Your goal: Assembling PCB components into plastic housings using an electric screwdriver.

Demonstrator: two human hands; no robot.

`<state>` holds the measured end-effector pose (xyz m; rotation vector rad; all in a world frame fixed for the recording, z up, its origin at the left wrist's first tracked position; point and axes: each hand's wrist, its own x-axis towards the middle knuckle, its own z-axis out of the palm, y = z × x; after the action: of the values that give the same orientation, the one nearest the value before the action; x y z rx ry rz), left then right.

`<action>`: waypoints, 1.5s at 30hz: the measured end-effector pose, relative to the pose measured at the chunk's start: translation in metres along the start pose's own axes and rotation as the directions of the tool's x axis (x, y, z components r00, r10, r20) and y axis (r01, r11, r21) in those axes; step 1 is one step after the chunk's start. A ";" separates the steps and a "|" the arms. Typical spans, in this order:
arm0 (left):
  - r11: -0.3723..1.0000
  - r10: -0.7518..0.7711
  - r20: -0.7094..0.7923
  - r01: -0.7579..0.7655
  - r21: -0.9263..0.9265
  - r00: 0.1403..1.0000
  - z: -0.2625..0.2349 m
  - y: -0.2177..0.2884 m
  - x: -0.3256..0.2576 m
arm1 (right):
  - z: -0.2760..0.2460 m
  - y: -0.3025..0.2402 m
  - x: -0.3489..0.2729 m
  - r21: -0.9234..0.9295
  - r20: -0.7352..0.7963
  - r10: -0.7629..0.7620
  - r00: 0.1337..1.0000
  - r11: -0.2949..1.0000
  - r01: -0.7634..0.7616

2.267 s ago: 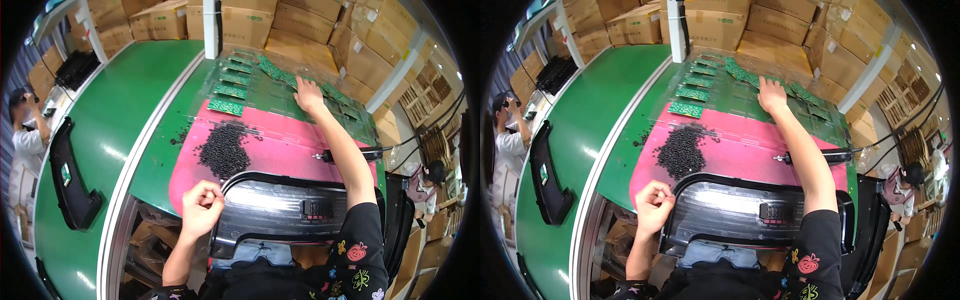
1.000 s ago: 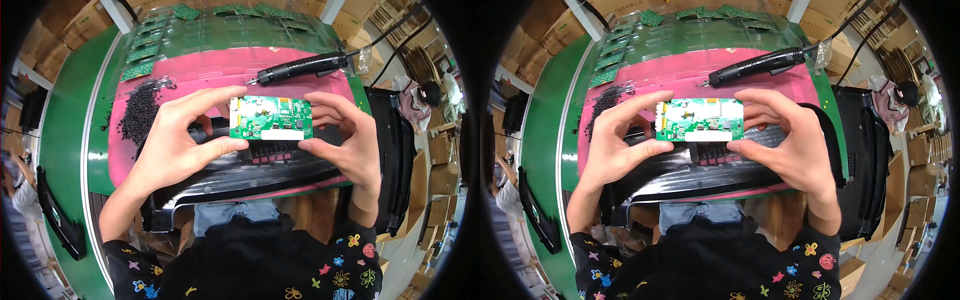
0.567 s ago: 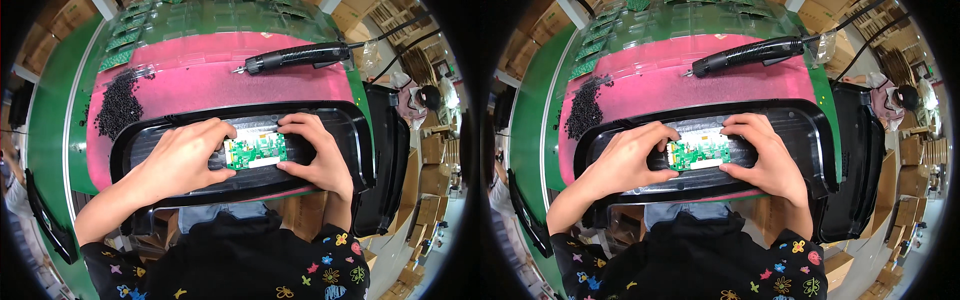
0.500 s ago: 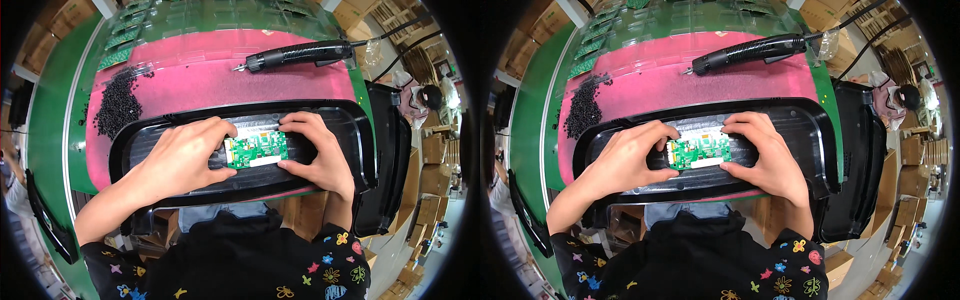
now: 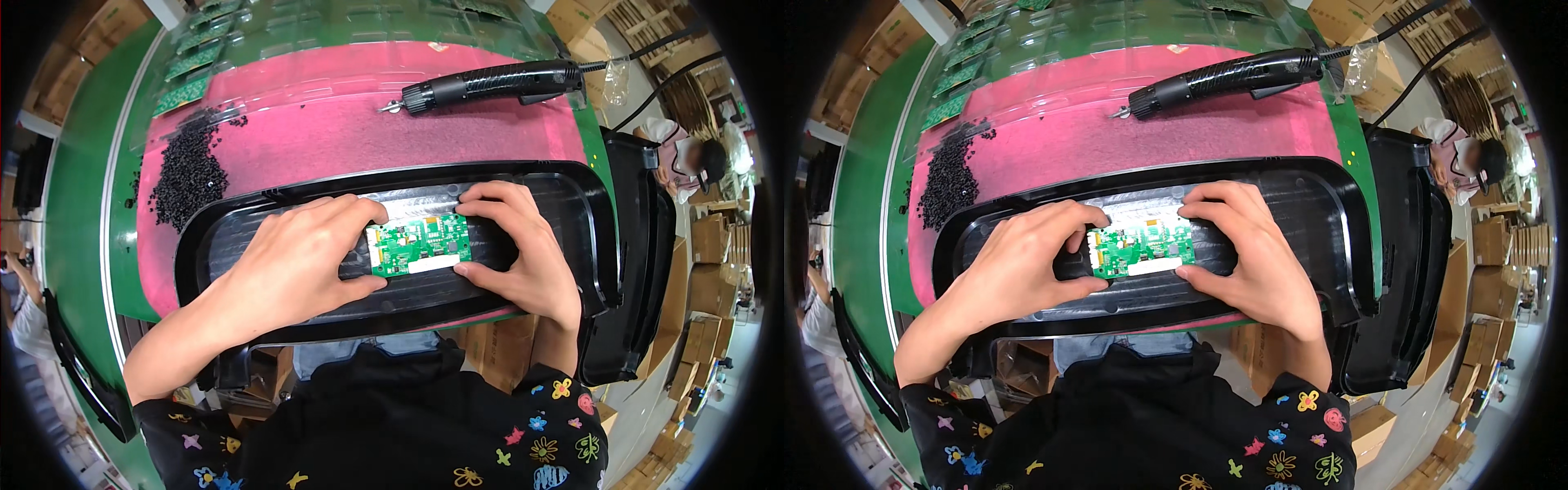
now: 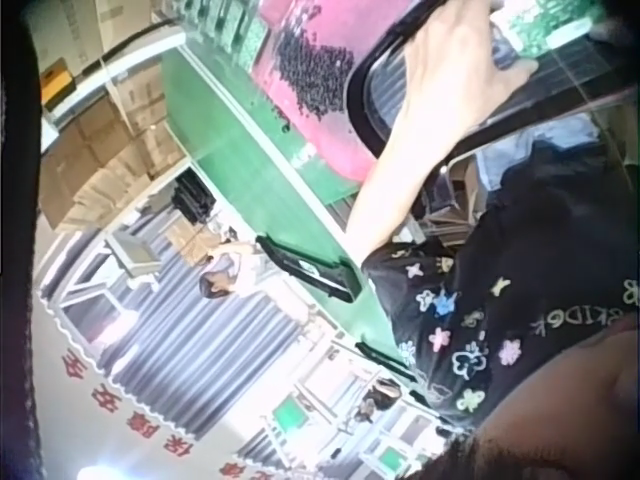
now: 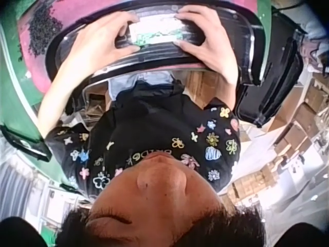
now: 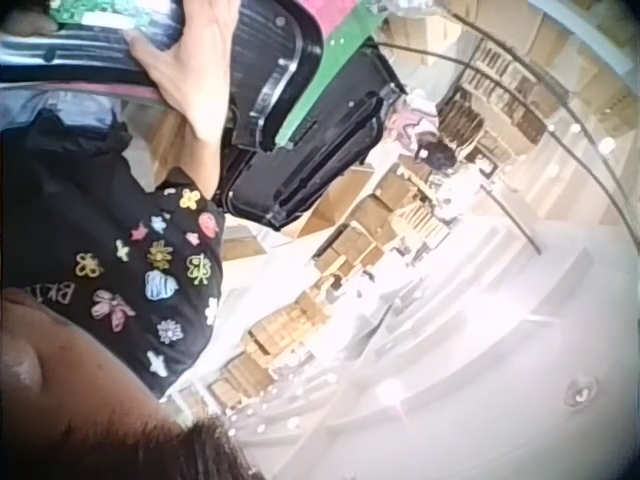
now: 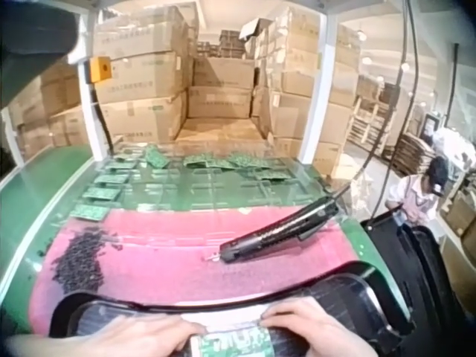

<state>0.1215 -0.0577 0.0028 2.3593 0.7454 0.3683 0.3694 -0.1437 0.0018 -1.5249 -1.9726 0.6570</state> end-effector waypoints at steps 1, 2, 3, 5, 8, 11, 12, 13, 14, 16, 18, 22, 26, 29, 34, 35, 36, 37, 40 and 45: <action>1.000 0.007 0.006 -0.007 -0.002 1.000 0.000 0.000 0.000 | 0.000 -0.001 0.000 -0.006 0.006 0.008 1.000 1.000 -0.008; 1.000 0.010 0.010 -0.010 -0.005 1.000 0.000 0.000 -0.001 | 0.000 -0.002 0.001 -0.005 0.011 0.001 1.000 1.000 -0.001; 1.000 0.003 0.003 -0.003 -0.003 1.000 0.000 -0.001 -0.001 | 0.000 -0.002 0.001 -0.018 0.010 0.008 1.000 1.000 -0.008; 1.000 0.030 0.028 -0.030 0.002 0.999 -0.001 -0.001 -0.002 | -0.001 -0.005 0.002 -0.029 0.015 -0.004 1.000 1.000 0.004; 1.000 0.022 0.000 -0.022 0.014 1.000 -0.007 0.003 -0.009 | -0.003 -0.005 0.002 -0.059 0.029 -0.011 1.000 0.998 0.013; 0.999 -0.052 0.047 0.053 -0.014 0.998 -0.040 0.015 -0.016 | -0.014 -0.016 -0.003 -0.025 -0.011 0.072 0.997 0.997 -0.073; 0.999 -0.042 -0.058 0.041 -0.018 0.997 -0.046 0.011 -0.020 | -0.020 -0.018 -0.006 -0.031 -0.077 0.099 0.992 0.994 -0.102; 0.999 -0.030 -0.162 0.027 -0.021 0.986 -0.053 0.002 -0.026 | -0.028 -0.028 -0.007 -0.152 -0.195 0.123 0.973 0.976 -0.154; 0.994 -0.006 -0.316 0.039 0.100 0.949 -0.060 -0.006 -0.033 | -0.034 -0.035 -0.004 -0.278 -0.323 0.110 0.940 0.938 -0.205; 0.950 0.023 -0.516 0.142 0.278 0.856 -0.075 -0.030 -0.048 | -0.046 -0.014 0.014 -0.399 -0.483 -0.064 0.873 0.904 -0.155; 0.868 -0.118 -0.436 0.306 0.391 0.892 -0.087 -0.050 -0.068 | -0.073 0.012 0.035 -0.515 -0.491 -0.018 0.871 0.812 -0.273; 0.892 -0.178 -0.326 0.292 0.344 0.928 -0.077 -0.076 -0.084 | -0.106 0.061 0.077 0.247 -0.254 0.374 0.892 0.917 -0.314; 0.919 -0.152 -0.434 0.289 0.269 0.888 -0.064 -0.094 -0.076 | -0.096 0.063 0.115 0.486 -0.330 0.445 0.833 0.836 -0.254; 0.918 -0.169 -0.451 0.307 0.252 0.877 -0.064 -0.102 -0.081 | -0.053 0.037 0.148 0.135 -0.804 0.060 0.592 0.987 0.084; 0.906 -0.070 -0.466 0.252 0.341 0.882 -0.064 -0.108 -0.077 | 0.009 -0.012 0.157 0.656 -0.357 0.163 0.920 0.745 0.123; 0.908 -0.039 -0.494 0.238 0.346 0.868 -0.066 -0.108 -0.074 | 0.013 -0.011 0.157 0.765 -0.365 0.197 0.910 0.621 0.172; 0.905 -0.020 -0.525 0.239 0.351 0.851 -0.067 -0.109 -0.073 | 0.016 -0.017 0.159 0.774 -0.423 0.176 0.889 0.580 0.253; 0.909 -0.013 -0.522 0.228 0.350 0.853 -0.069 -0.109 -0.071 | 0.018 -0.022 0.159 0.775 -0.480 0.158 0.863 0.536 0.333; 0.955 0.002 -0.619 0.183 0.234 0.785 -0.071 -0.094 -0.068 | 0.007 -0.047 0.144 0.796 -0.524 0.069 0.849 0.394 0.459; 0.969 0.184 -0.461 -0.238 -0.062 0.868 -0.058 -0.036 -0.047 | -0.009 -0.094 0.092 0.856 -0.503 -0.097 0.859 0.083 0.511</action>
<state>0.0435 -0.0343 0.0202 2.2686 0.6454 1.0576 0.2910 -0.0759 0.0836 -0.2484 -0.9799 1.0950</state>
